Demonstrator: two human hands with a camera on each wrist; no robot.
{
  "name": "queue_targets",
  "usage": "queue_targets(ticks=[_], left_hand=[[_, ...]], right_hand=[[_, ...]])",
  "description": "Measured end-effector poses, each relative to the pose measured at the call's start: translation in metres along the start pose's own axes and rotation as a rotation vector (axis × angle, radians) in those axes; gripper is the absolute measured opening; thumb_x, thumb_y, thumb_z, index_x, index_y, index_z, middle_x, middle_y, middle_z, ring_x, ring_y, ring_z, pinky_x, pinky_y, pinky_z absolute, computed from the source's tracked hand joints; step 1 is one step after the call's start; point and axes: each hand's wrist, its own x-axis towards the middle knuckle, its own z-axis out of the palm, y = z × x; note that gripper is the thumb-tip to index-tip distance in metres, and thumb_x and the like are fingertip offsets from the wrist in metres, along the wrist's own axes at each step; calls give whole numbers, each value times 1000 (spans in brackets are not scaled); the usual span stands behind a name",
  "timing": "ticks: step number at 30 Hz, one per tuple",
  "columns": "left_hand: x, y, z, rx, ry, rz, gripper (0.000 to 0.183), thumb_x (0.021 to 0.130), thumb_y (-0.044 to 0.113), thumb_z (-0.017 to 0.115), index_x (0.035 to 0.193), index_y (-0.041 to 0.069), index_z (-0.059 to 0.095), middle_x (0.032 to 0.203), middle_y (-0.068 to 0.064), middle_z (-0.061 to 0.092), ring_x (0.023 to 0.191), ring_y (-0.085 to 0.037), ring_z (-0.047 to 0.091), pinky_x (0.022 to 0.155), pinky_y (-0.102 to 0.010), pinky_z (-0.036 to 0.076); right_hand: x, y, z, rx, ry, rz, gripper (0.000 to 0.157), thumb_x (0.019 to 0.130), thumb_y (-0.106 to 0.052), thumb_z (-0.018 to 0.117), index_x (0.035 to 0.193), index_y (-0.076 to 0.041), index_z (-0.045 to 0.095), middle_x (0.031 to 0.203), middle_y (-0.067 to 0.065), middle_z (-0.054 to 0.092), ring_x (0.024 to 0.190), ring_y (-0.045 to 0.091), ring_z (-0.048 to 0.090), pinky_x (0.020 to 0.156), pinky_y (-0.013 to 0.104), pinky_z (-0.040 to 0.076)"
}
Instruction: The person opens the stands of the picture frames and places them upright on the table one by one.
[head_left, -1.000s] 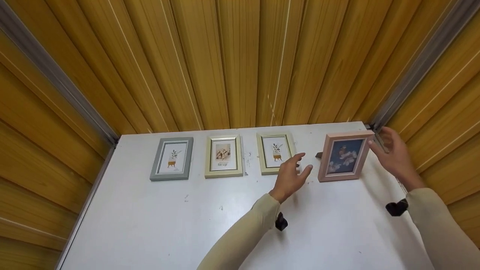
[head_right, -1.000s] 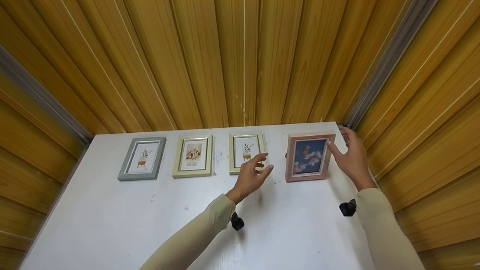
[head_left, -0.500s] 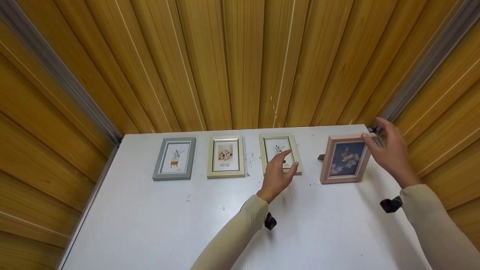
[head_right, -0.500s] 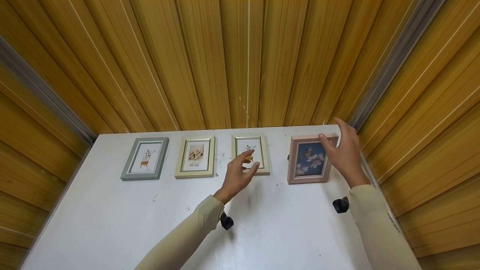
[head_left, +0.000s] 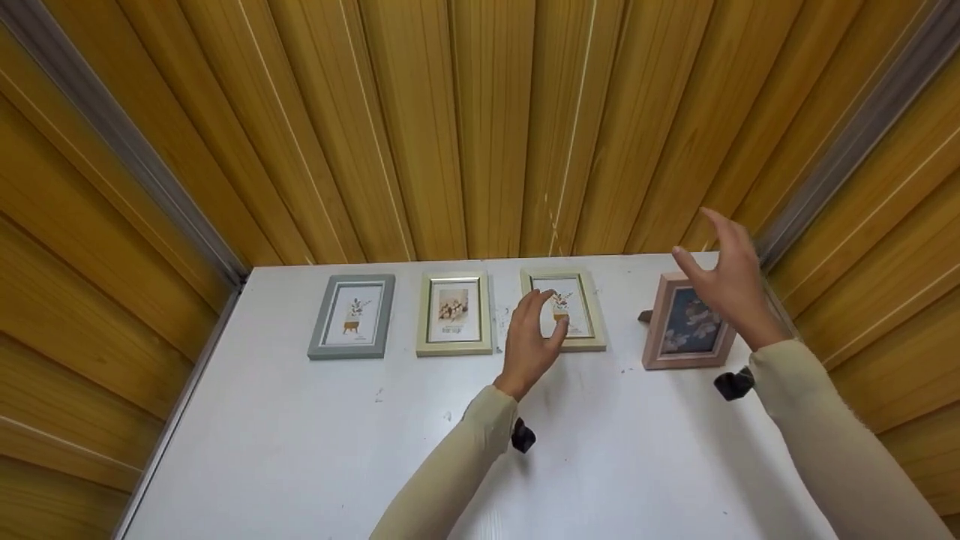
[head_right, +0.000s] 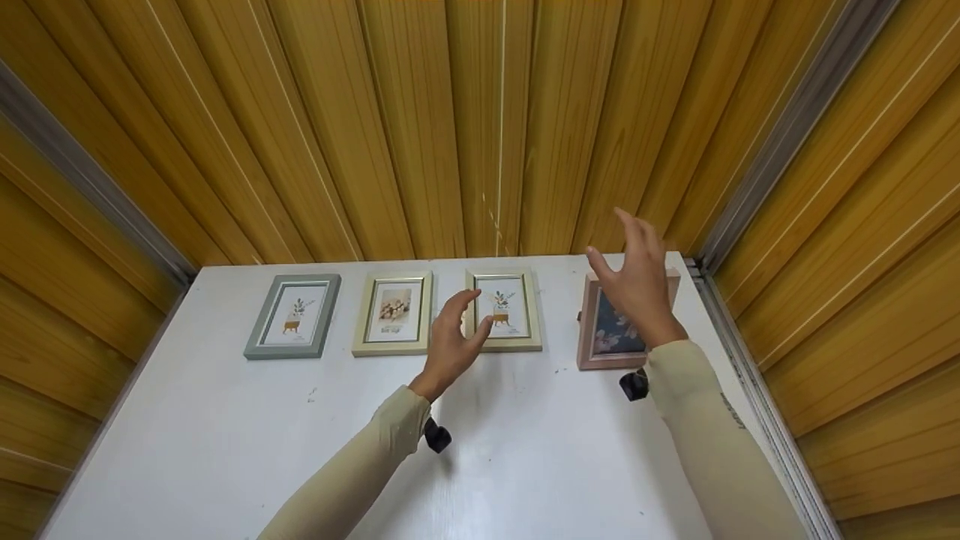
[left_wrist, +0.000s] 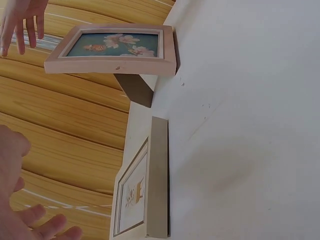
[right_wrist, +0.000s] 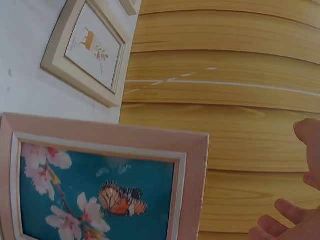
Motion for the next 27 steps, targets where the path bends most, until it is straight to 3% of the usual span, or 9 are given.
queue_targets(ticks=[7, 14, 21, 27], left_hand=[[1, -10, -6, -18, 12, -68, 55, 95, 20, 73, 145, 9, 53, 152, -19, 46, 137, -36, 50, 110, -49, 44], [5, -19, -4, -22, -14, -152, 62, 95, 21, 73, 150, 9, 48, 154, -20, 43, 142, -36, 44, 114, -49, 38], [11, -26, 4, -61, -51, -263, 69, 95, 23, 74, 154, 11, 42, 153, -14, 45, 142, -30, 44, 116, -44, 37], [19, -32, 10, -77, -64, -397, 73, 94, 23, 76, 156, 8, 38, 152, -16, 47, 141, -31, 45, 116, -43, 37]], right_hand=[[11, -23, 36, 19, -45, -38, 76, 98, -30, 70, 161, -13, 30, 161, 22, 31, 147, 45, 30, 114, 68, 26], [20, -35, 76, 41, -64, -94, 78, 97, -25, 72, 161, -9, 30, 159, 24, 33, 145, 44, 34, 114, 64, 30], [24, -30, 108, 44, -160, 1, 84, 99, -29, 69, 164, -12, 19, 163, 24, 27, 147, 46, 32, 115, 64, 30], [28, -16, 136, 60, -237, 76, 86, 101, -30, 66, 165, -8, 12, 162, 29, 22, 148, 49, 26, 116, 63, 27]])
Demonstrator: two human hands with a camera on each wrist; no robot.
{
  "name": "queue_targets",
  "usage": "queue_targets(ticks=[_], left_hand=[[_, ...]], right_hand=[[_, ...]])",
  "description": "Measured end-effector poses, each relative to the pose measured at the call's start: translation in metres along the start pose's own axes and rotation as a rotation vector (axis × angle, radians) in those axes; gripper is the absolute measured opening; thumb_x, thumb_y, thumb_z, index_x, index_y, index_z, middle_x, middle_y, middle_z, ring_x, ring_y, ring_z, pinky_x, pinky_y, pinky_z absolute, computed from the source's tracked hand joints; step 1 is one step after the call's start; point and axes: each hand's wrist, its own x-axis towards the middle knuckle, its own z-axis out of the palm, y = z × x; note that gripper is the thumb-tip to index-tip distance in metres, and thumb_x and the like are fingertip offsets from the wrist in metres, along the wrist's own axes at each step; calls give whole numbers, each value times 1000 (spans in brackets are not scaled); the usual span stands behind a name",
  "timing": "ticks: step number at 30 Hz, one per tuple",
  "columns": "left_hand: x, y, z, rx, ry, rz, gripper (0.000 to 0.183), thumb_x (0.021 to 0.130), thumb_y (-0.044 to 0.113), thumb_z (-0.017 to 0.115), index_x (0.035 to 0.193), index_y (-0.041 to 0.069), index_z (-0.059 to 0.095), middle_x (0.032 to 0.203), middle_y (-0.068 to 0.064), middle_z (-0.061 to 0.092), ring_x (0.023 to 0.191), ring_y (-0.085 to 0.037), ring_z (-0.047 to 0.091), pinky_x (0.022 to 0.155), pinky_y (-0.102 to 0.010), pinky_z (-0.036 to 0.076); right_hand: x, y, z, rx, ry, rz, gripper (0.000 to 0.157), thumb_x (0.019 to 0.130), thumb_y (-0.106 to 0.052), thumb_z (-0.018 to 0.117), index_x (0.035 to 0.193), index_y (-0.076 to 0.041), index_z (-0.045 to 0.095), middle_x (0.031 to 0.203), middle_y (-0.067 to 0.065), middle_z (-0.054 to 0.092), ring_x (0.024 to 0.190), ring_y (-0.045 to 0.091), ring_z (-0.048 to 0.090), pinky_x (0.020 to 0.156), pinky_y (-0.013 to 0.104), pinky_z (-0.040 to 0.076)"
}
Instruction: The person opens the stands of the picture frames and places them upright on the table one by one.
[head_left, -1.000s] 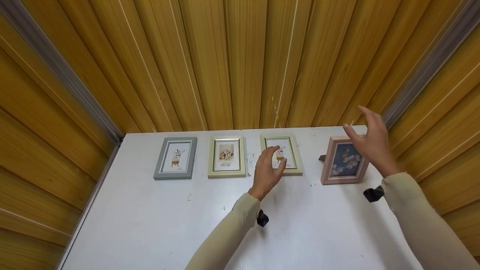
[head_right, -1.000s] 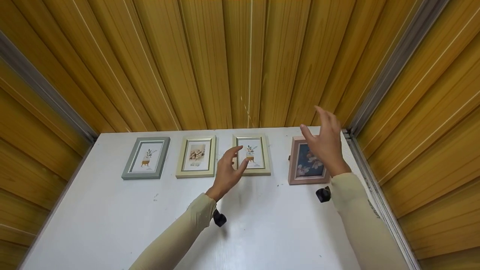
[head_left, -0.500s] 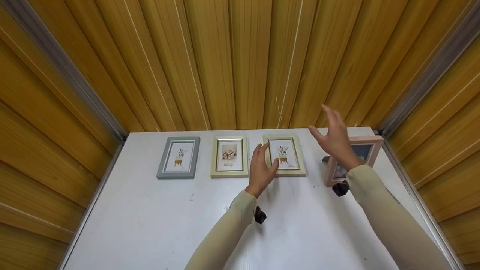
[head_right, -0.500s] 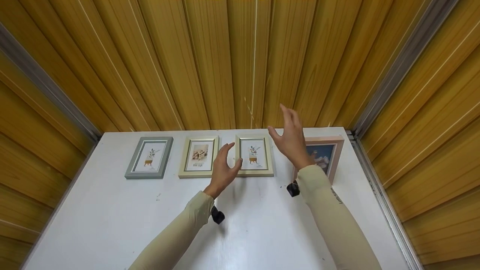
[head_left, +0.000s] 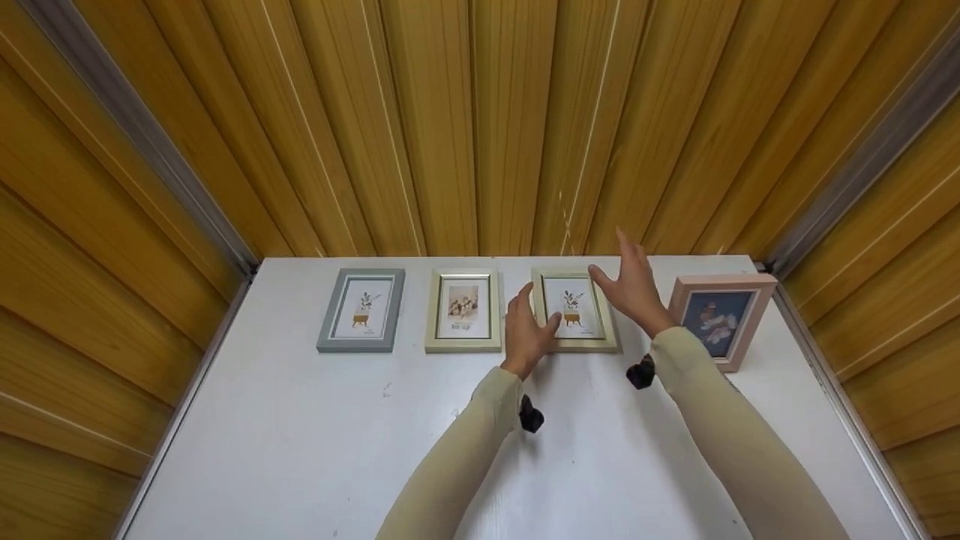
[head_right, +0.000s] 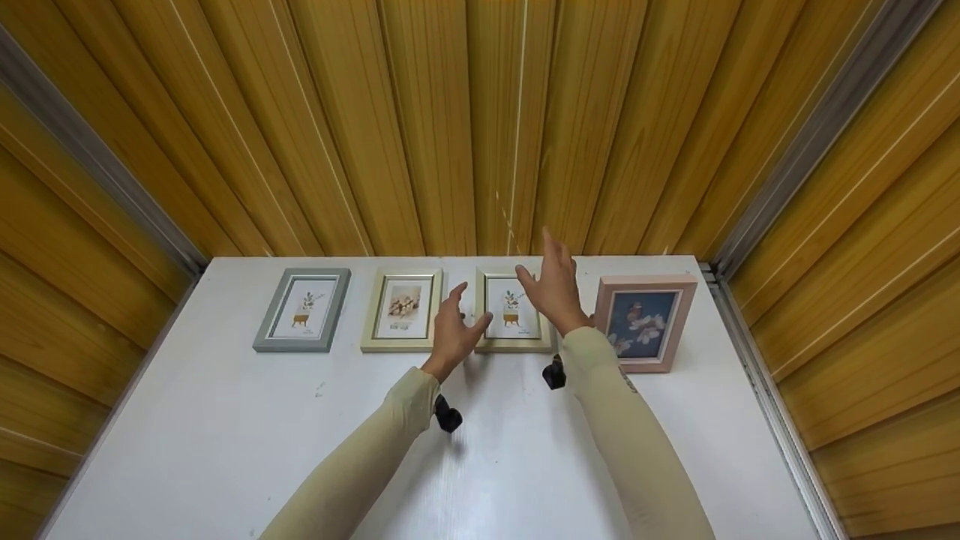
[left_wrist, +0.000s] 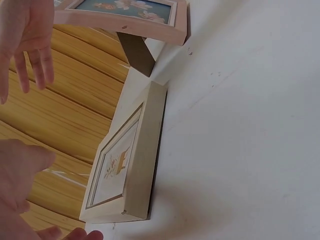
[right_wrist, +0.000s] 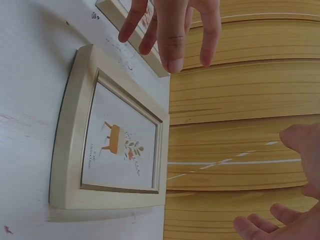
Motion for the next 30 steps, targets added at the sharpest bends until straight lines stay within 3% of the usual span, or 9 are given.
queue_targets(ticks=[9, 18, 25, 30], left_hand=[[10, -3, 9, 20, 3, -135, 71, 95, 22, 75, 155, 5, 40, 146, -19, 52, 136, -33, 51, 113, -44, 41], [18, -4, 16, 78, -29, -212, 67, 95, 23, 74, 151, 1, 45, 137, -22, 58, 129, -34, 56, 110, -42, 43], [23, -5, 19, 105, -16, -231, 56, 95, 20, 74, 142, -5, 55, 131, -24, 63, 125, -36, 59, 107, -43, 46], [22, -5, 18, 133, -27, -233, 43, 95, 17, 72, 131, -6, 64, 126, -22, 67, 123, -34, 62, 104, -42, 48]], right_hand=[[11, 24, 26, -4, -72, 80, 85, 103, -29, 61, 163, 0, 9, 162, 33, 17, 149, 51, 20, 119, 60, 25], [12, 43, 38, -105, -138, 202, 75, 104, -23, 56, 158, 11, 16, 153, 40, 30, 144, 50, 32, 118, 56, 28], [12, 49, 43, -151, -165, 268, 65, 105, -21, 55, 153, 14, 29, 152, 37, 39, 143, 49, 37, 117, 56, 32], [8, 53, 47, -147, -194, 306, 58, 105, -19, 55, 149, 15, 38, 144, 35, 49, 134, 46, 49, 110, 57, 40]])
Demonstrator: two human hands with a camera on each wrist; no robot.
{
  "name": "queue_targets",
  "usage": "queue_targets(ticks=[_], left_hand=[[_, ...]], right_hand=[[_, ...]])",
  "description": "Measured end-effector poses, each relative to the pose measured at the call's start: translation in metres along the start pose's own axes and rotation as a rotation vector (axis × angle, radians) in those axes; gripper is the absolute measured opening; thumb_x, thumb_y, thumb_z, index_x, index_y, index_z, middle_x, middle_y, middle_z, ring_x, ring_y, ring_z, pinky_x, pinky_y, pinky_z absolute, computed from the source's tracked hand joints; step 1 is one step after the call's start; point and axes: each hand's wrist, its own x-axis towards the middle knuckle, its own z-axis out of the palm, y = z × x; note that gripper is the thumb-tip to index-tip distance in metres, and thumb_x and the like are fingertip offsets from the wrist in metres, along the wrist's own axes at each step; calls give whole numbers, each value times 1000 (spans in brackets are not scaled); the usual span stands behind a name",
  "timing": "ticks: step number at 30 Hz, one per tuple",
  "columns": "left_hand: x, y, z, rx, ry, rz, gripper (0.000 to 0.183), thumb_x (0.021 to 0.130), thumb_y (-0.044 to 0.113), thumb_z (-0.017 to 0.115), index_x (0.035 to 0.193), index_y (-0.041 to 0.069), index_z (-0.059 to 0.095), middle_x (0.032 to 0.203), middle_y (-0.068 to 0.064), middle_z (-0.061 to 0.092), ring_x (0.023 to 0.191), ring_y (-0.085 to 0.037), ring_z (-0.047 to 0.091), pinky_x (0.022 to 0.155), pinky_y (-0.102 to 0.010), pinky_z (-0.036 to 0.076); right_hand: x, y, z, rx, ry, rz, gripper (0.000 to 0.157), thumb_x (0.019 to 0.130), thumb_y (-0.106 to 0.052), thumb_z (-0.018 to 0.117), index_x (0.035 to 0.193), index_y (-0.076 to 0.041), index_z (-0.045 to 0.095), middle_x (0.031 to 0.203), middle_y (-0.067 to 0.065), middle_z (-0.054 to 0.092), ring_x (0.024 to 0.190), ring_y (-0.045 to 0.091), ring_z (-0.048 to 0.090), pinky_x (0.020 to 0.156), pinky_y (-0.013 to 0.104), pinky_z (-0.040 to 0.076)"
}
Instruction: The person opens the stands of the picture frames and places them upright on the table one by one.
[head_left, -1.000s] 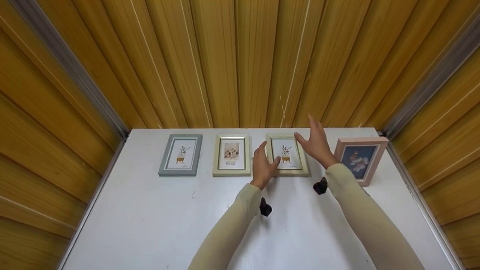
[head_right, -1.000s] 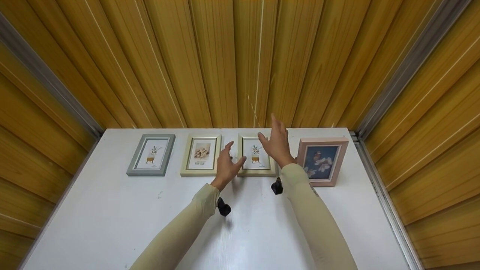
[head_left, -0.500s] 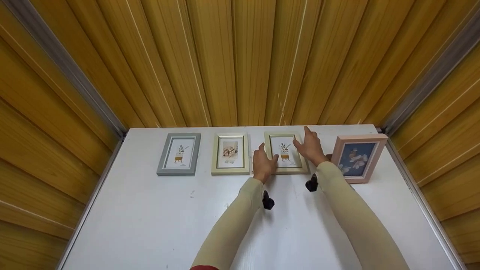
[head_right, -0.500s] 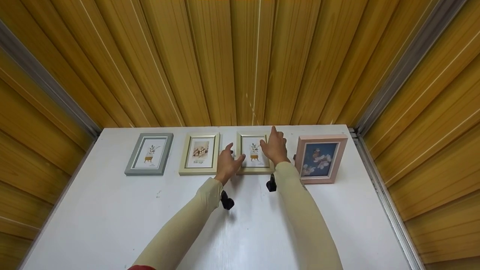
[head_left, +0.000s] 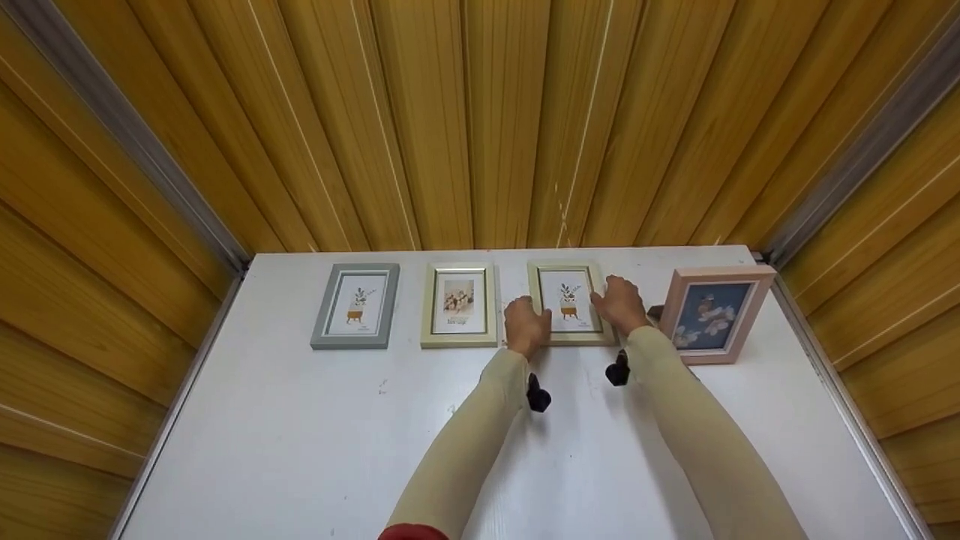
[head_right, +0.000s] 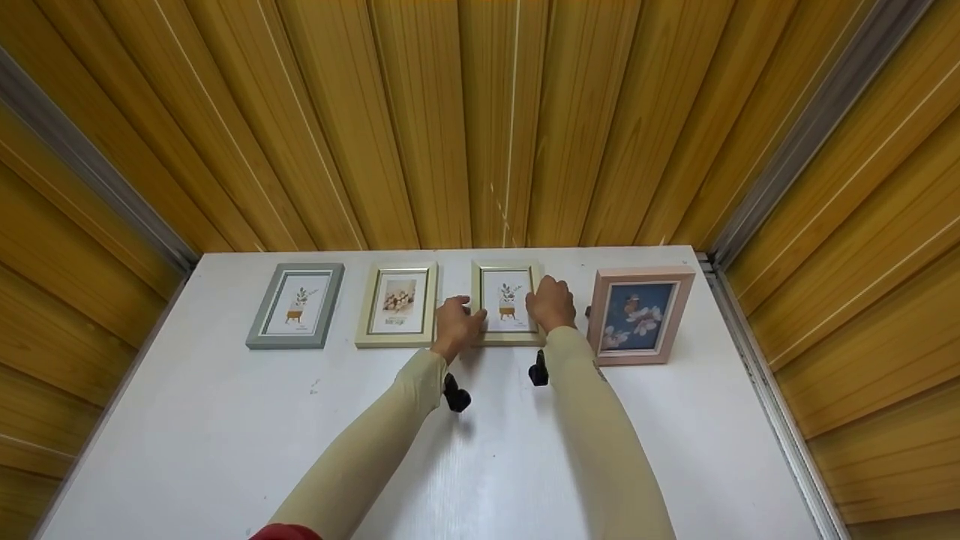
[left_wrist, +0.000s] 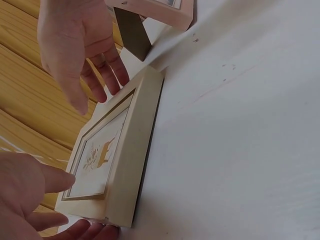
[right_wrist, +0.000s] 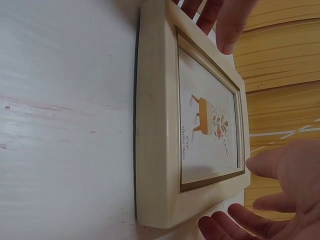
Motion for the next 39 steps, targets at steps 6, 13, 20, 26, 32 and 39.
queue_targets(ticks=[6, 13, 20, 26, 32, 39], left_hand=[[0, 1, -2, 5, 8, -31, 35, 93, 16, 75, 120, -5, 70, 118, -20, 71, 113, -33, 67, 95, -44, 54], [3, -1, 1, 20, 23, -37, 14, 89, 10, 77, 93, -3, 73, 91, -15, 72, 74, -21, 59, 69, -41, 53], [2, -2, 2, 42, 53, -16, 5, 88, 3, 74, 85, -1, 73, 88, -16, 73, 76, -24, 65, 69, -43, 54], [0, -2, 2, 29, 56, 0, 8, 87, 2, 74, 81, -1, 70, 84, -15, 71, 69, -20, 56, 64, -42, 51], [0, -4, 4, 42, 62, 9, 11, 88, 2, 74, 78, 1, 69, 81, -13, 69, 66, -18, 50, 62, -40, 48], [-4, -3, 2, 61, 49, -1, 5, 87, 3, 74, 87, 0, 71, 86, -14, 70, 75, -24, 64, 68, -43, 54]], right_hand=[[-2, 4, 5, -2, -8, 23, 42, 104, -18, 56, 134, 12, 55, 130, 30, 61, 114, 39, 61, 96, 51, 51], [-3, 9, 11, -7, -6, 53, 22, 102, -15, 59, 108, 6, 63, 97, 17, 65, 77, 25, 55, 64, 37, 44], [-6, 10, 13, -15, -1, 64, 22, 101, -12, 58, 110, 7, 63, 95, 16, 63, 74, 25, 58, 58, 33, 44], [-6, 11, 13, -13, 4, 71, 24, 101, -13, 58, 112, 8, 62, 99, 17, 64, 76, 24, 55, 62, 35, 44], [-8, 11, 14, -9, 10, 68, 27, 102, -15, 59, 114, 9, 62, 105, 21, 66, 79, 25, 54, 68, 38, 45], [-12, 14, 16, -40, 32, 32, 22, 101, -15, 60, 104, 6, 64, 99, 20, 67, 77, 25, 54, 66, 40, 45]])
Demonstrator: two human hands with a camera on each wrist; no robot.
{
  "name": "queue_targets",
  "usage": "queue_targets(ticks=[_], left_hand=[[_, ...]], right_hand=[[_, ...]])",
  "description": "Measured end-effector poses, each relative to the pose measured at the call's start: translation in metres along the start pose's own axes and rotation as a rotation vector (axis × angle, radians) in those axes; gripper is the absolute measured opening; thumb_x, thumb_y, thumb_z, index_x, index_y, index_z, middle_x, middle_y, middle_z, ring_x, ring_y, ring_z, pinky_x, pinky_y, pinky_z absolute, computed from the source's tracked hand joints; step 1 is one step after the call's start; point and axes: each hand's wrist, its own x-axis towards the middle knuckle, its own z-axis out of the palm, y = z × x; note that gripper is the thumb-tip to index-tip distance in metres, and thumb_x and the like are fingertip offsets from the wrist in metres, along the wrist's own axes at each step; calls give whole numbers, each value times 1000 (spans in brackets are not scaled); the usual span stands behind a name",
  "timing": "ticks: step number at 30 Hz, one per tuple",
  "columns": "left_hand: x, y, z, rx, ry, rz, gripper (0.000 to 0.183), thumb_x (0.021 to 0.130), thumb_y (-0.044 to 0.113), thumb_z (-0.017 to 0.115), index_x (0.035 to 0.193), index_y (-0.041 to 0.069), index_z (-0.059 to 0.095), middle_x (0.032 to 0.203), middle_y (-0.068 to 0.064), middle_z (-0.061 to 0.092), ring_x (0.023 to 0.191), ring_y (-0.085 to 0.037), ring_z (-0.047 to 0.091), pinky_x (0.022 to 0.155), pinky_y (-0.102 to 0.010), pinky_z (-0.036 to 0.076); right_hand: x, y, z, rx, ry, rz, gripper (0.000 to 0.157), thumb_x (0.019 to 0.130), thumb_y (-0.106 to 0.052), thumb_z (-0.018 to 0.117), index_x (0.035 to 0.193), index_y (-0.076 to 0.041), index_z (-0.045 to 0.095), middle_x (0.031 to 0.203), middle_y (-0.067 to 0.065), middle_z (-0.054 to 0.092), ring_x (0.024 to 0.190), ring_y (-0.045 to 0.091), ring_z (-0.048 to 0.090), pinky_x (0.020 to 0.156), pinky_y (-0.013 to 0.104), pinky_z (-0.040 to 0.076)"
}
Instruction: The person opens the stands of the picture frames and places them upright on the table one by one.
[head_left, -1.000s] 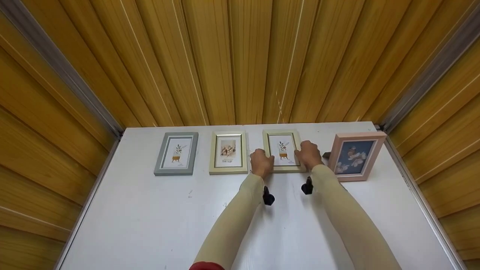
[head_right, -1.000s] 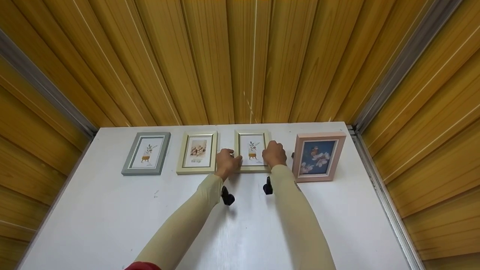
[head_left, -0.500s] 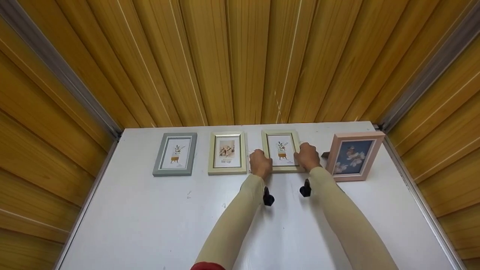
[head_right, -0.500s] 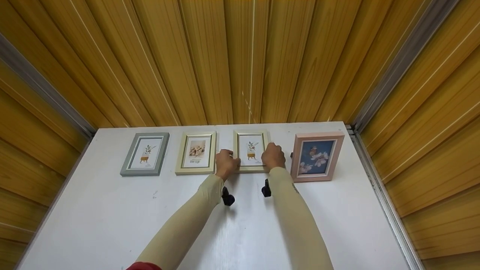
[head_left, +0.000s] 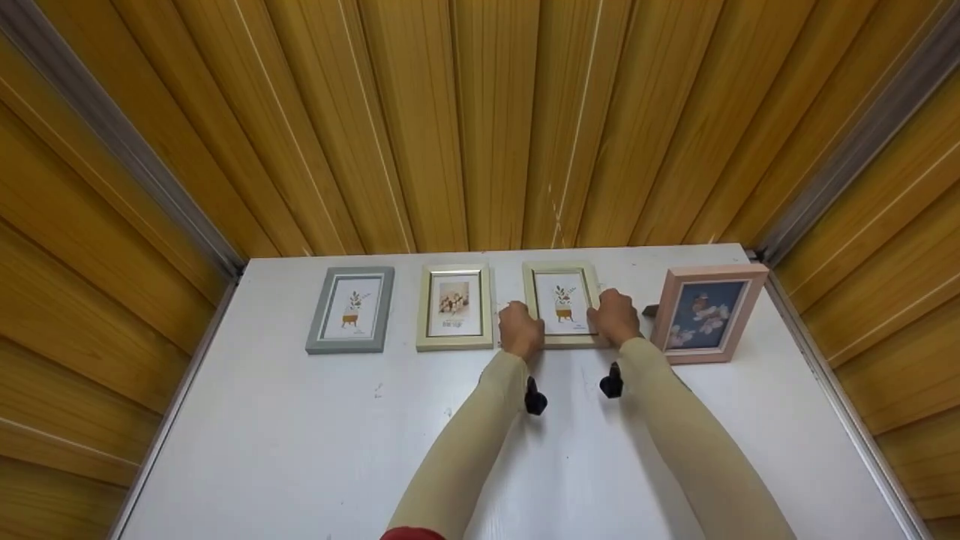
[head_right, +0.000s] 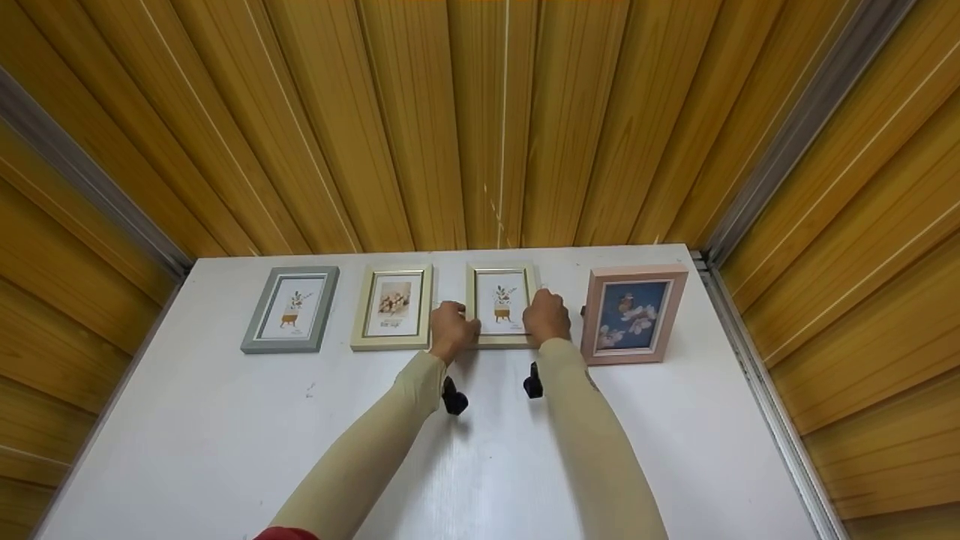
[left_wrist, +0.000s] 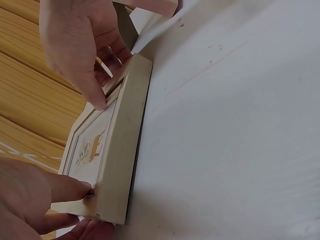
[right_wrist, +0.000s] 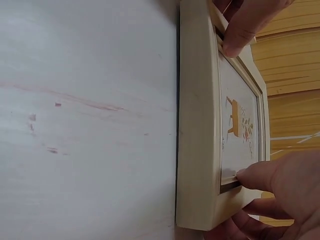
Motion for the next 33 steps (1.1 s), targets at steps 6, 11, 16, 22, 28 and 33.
queue_targets(ticks=[6, 11, 16, 22, 28, 33], left_hand=[[-7, 1, -4, 12, -37, -35, 7, 90, 5, 72, 94, 0, 71, 93, -14, 71, 81, -24, 67, 71, -43, 56], [-14, -2, -6, 12, -43, -1, 4, 88, 1, 71, 89, 1, 67, 85, -11, 67, 76, -21, 60, 70, -41, 53], [-21, -7, -8, 11, -53, 21, 7, 85, 0, 73, 87, 0, 67, 81, -10, 64, 72, -20, 55, 69, -42, 52], [-29, -10, -11, -12, -76, 21, 9, 82, 1, 76, 86, 0, 68, 76, -5, 61, 69, -18, 50, 61, -35, 46], [-33, -11, -14, -8, -51, 37, 8, 80, 0, 76, 82, 0, 68, 75, -7, 63, 68, -18, 50, 62, -37, 49], [-35, -13, -16, -9, -27, 62, 11, 78, -1, 75, 74, 2, 66, 74, -7, 63, 68, -19, 49, 63, -37, 48]], right_hand=[[-7, 2, -1, 8, -1, -14, 22, 101, -15, 61, 104, 7, 65, 101, 22, 68, 77, 25, 55, 68, 41, 47], [-16, 3, -4, 13, -17, -21, 21, 100, -14, 62, 103, 7, 64, 98, 21, 68, 76, 25, 54, 68, 41, 46], [-26, 7, -4, 31, -30, -54, 22, 98, -12, 64, 105, 10, 66, 99, 23, 70, 77, 24, 57, 70, 41, 49], [-34, 10, -5, 48, -38, -67, 27, 96, -11, 66, 109, 12, 67, 102, 25, 71, 80, 25, 62, 74, 42, 53], [-35, 12, -1, 53, -41, -74, 26, 97, -13, 66, 108, 11, 68, 101, 24, 72, 78, 25, 62, 70, 40, 52], [-36, 11, 1, 56, -25, -72, 25, 98, -13, 65, 108, 9, 68, 103, 24, 71, 79, 25, 63, 71, 42, 52]])
